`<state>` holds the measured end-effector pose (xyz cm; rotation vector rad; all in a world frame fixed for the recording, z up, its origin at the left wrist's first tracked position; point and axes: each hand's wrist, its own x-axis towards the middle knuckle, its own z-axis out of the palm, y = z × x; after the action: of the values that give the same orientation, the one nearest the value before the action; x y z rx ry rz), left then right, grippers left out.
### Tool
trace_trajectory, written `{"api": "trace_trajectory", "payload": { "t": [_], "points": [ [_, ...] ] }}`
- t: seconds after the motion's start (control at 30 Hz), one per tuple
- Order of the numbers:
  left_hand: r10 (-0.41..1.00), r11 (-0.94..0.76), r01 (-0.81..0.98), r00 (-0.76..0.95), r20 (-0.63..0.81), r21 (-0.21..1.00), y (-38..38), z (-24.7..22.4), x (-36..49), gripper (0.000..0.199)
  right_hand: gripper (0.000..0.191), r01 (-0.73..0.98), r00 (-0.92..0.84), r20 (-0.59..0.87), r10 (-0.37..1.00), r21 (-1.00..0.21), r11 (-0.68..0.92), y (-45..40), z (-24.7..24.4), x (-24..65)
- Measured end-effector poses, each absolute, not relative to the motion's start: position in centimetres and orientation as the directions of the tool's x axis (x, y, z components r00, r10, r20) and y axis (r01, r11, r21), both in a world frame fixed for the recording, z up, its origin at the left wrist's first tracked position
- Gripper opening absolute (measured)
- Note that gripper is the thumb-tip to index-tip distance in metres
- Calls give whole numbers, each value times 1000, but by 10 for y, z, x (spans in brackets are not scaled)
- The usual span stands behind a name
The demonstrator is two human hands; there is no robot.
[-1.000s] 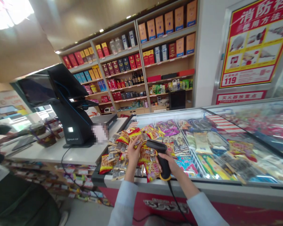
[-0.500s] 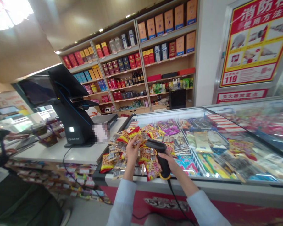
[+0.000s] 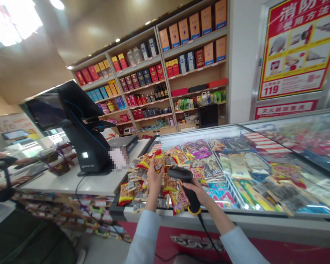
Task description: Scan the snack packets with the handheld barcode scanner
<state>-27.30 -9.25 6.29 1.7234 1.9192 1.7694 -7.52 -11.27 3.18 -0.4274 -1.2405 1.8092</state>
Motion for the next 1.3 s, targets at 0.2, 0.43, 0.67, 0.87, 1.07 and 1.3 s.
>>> {"api": "trace_trajectory", "payload": {
  "t": [0.2, 0.43, 0.67, 0.87, 1.07, 1.3],
  "points": [
    [659, -216, 714, -397, 639, 666, -92, 63, -268, 70, 26, -490, -575, 215, 789, -863, -122, -114, 30, -74],
    [674, -152, 725, -421, 607, 672, -89, 59, -268, 73, 22, -481, -589, 216, 779, -868, -123, -112, 28, -73],
    [682, -162, 682, -445, 581, 713, -98, 60, -267, 73, 26, -468, -600, 191, 777, -871, -148, -109, 23, -74],
    [762, -345, 381, -421, 493, 858, -117, 66, -266, 73, 27, -602, -523, 228, 821, -781, -167, -111, 39, -57],
    [917, -309, -15, -268, 294, 951, -139, 73, -219, 79, 24, -628, -332, 214, 919, -777, -46, -121, 59, 27],
    [967, -254, -15, -27, 253, 967, -136, 45, -99, 72, 25, -601, -24, 164, 986, -791, 117, -143, 57, 159]
  ]
}}
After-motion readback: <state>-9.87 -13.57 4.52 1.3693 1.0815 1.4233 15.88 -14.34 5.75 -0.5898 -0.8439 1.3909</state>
